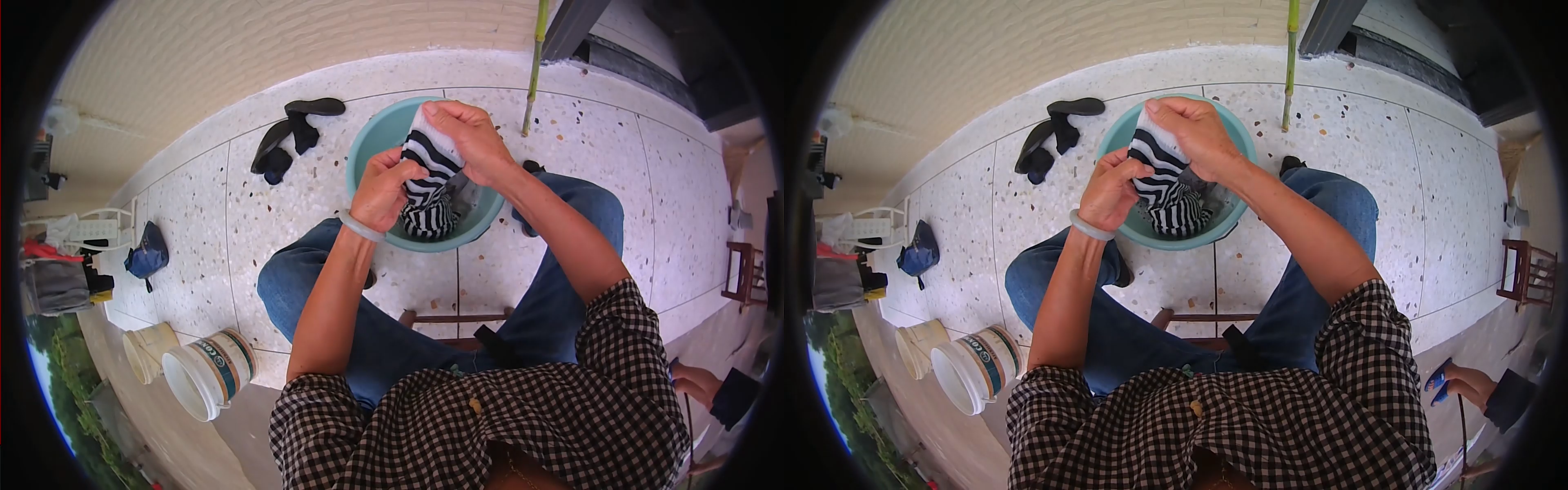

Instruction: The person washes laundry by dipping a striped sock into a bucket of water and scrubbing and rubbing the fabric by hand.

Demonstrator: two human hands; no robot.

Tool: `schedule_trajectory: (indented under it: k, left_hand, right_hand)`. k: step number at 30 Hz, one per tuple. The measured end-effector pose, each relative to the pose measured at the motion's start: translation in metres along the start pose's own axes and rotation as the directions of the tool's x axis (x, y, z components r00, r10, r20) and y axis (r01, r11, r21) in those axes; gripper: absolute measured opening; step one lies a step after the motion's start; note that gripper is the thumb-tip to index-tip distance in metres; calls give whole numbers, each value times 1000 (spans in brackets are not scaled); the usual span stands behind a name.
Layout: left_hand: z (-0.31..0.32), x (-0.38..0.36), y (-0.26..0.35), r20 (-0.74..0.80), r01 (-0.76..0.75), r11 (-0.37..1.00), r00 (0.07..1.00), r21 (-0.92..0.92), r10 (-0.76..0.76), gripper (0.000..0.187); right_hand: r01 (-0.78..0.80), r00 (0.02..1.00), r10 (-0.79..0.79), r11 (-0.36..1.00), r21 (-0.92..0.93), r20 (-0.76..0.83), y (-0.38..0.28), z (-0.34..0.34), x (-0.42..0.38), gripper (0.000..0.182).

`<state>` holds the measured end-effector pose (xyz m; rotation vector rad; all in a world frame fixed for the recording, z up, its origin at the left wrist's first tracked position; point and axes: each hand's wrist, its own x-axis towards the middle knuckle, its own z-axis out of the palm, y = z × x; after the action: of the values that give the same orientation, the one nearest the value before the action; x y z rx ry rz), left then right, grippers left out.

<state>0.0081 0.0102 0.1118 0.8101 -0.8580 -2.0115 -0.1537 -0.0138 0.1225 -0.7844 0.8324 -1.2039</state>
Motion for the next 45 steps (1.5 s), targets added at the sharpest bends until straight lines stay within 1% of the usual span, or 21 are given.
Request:
schedule_trajectory:
  k: [3,6,9,12,15,18,21,23,25,27,30,33,36,39,42,45]
  left_hand:
    - [12,-2,2,-116,32,999,993,-26,-35,15]
    - [0,0,-1,-45,49,998,998,42,-48,20]
    - [-1,1,-4,-12,22,999,1000,48,-22,19]
    - [12,-2,-1,-98,53,998,994,-44,-57,15]
    - [8,-1,-1,-92,71,997,993,-36,-74,15]
    - [1,2,-7,-29,7,999,1000,37,-6,13]
    - [8,-2,-4,-44,12,1000,999,-7,-12,14]
    - [10,-2,-5,-74,9,999,997,44,-6,14]
    - [13,-2,-5,-97,25,997,995,69,-18,13]
    - [16,-2,-4,-111,57,996,993,71,-49,13]
    - [17,-2,-2,-95,71,996,993,46,-66,15]
    - [20,-3,1,-97,99,995,990,2,-98,12]
    - [22,-2,2,-122,108,994,987,-5,-108,9]
    - [13,2,-1,-111,112,993,988,22,-109,10]
    - [11,2,-5,-101,52,999,994,6,-51,10]
    - [17,-2,-1,-126,67,996,989,-61,-74,10]
  right_hand:
    - [-23,1000,22,999,31,21,-1,2,-2,23]
    - [-10,1000,10,1000,-20,22,0,1,-2,23]
    - [-25,1000,25,1000,4,12,0,1,-3,22]
    - [-9,1000,9,1000,5,22,0,-1,0,22]
    - [-27,999,27,999,-19,18,-1,2,-2,22]
    - [-48,999,48,999,12,20,-1,2,-3,22]
    - [5,1000,-4,998,-66,15,-2,-1,1,23]
    - [116,993,-109,958,-262,39,-2,-3,2,24]
    - [228,974,-206,872,-434,98,-4,-5,2,25]
    - [342,939,-286,748,-569,189,-6,-7,3,26]
    - [407,913,-280,630,-662,295,-11,-16,7,27]
    - [377,923,-239,713,-591,301,-9,-12,5,27]
    - [377,920,-223,732,-568,323,-10,-6,2,26]
    - [392,915,-245,722,-570,319,-7,-4,3,25]
    - [323,941,-220,815,-481,258,-4,2,2,23]
    - [291,951,-206,851,-437,233,-1,1,6,22]
